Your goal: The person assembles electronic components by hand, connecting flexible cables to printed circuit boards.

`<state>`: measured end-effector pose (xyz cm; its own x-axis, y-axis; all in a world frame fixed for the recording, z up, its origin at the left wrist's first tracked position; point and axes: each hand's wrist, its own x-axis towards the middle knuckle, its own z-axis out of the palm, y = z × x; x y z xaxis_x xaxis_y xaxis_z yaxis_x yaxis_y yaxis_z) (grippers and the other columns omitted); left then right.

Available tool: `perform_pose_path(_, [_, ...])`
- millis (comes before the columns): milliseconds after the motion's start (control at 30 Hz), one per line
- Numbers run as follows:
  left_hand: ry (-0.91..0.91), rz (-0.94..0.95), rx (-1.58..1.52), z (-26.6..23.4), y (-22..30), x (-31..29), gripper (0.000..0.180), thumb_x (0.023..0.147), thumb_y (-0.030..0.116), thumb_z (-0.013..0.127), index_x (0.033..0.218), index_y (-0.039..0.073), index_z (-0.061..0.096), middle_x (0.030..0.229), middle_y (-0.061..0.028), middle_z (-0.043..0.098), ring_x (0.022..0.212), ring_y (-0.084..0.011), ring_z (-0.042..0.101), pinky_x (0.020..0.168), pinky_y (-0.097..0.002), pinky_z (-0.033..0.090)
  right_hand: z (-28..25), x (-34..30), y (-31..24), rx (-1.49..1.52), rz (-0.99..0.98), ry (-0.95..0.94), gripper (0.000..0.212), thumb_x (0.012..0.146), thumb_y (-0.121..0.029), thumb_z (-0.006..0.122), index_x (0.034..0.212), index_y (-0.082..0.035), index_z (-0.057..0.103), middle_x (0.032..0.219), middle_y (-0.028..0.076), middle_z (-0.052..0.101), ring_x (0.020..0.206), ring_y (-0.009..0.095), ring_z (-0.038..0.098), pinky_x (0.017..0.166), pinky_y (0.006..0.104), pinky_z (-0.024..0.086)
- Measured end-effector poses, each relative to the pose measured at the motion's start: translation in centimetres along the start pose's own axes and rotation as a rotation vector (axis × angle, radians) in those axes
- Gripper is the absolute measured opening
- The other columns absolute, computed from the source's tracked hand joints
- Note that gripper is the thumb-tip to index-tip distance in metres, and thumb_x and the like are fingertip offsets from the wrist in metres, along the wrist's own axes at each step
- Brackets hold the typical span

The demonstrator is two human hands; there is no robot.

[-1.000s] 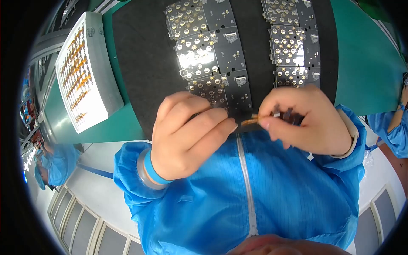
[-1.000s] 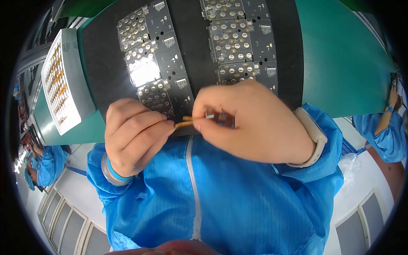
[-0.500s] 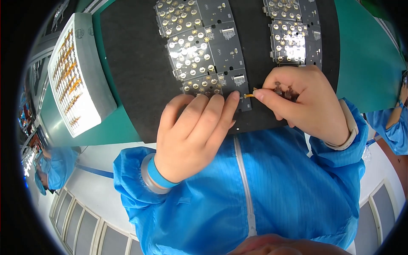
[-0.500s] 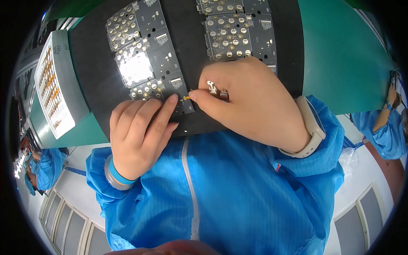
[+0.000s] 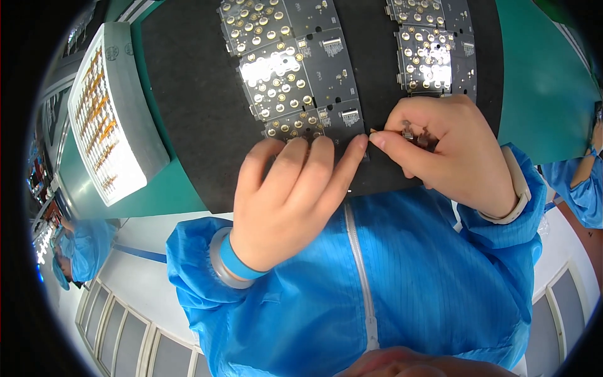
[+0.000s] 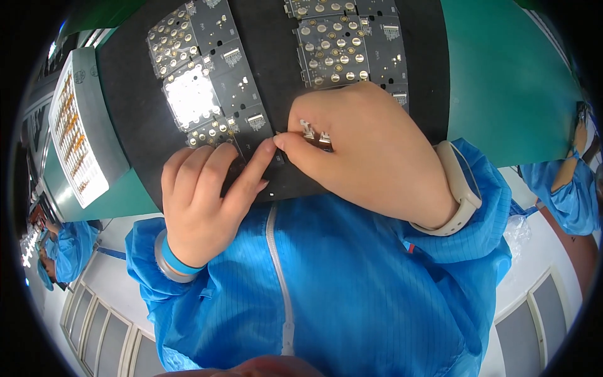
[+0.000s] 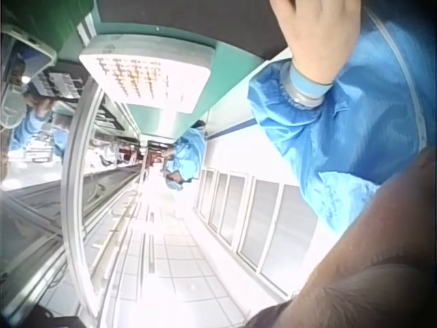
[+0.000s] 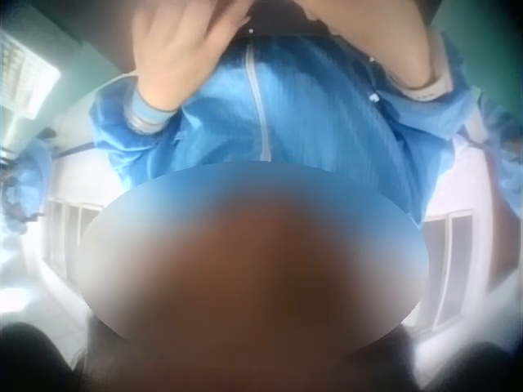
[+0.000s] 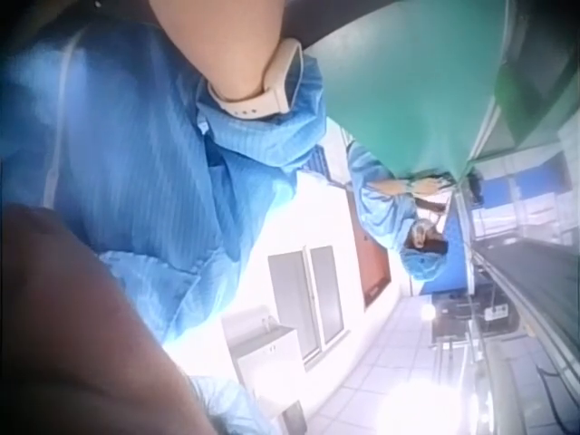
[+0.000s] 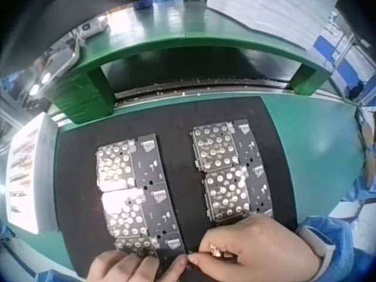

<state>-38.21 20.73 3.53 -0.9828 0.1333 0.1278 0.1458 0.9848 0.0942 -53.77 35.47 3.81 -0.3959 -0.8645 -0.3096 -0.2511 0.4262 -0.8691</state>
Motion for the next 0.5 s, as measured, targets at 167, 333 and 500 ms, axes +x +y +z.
perform_pose_path(167, [-0.077,0.005,0.074,-0.5,0.3,0.5,0.044,0.068,0.015,0.068,0.112,0.017,0.067,0.096,-0.0055,0.053,0.087,-0.0211,0.054,0.08,-0.0367,0.045,-2.1,-0.3,-0.3,0.113,0.14,-0.115,0.01,0.086,-0.009,0.064,0.083,0.0,0.061,0.06,0.003,0.06,0.049,0.005,0.056,0.044,0.0174,0.041])
perform_pose_path(333, [0.0,-0.016,-0.296,-0.7,-1.8,1.4,0.04,0.065,0.01,0.072,0.104,0.009,0.068,0.095,-0.0057,0.057,0.084,-0.0221,0.056,0.072,-0.0346,0.044,-3.7,-0.9,-1.4,0.403,0.169,-0.236,0.006,0.088,-0.005,0.06,0.091,0.001,0.059,0.07,0.004,0.063,0.057,0.006,0.061,0.049,0.0166,0.045])
perform_pose_path(500, [0.243,0.055,-0.692,-1.1,-2.9,3.0,0.025,0.066,0.007,0.075,0.09,0.001,0.068,0.088,-0.0098,0.063,0.074,-0.0226,0.058,0.064,-0.0319,0.043,-3.2,0.3,-2.1,0.421,0.096,-0.354,0.005,0.091,-0.003,0.056,0.092,0.001,0.058,0.073,0.005,0.064,0.059,0.008,0.062,0.05,0.0174,0.046])
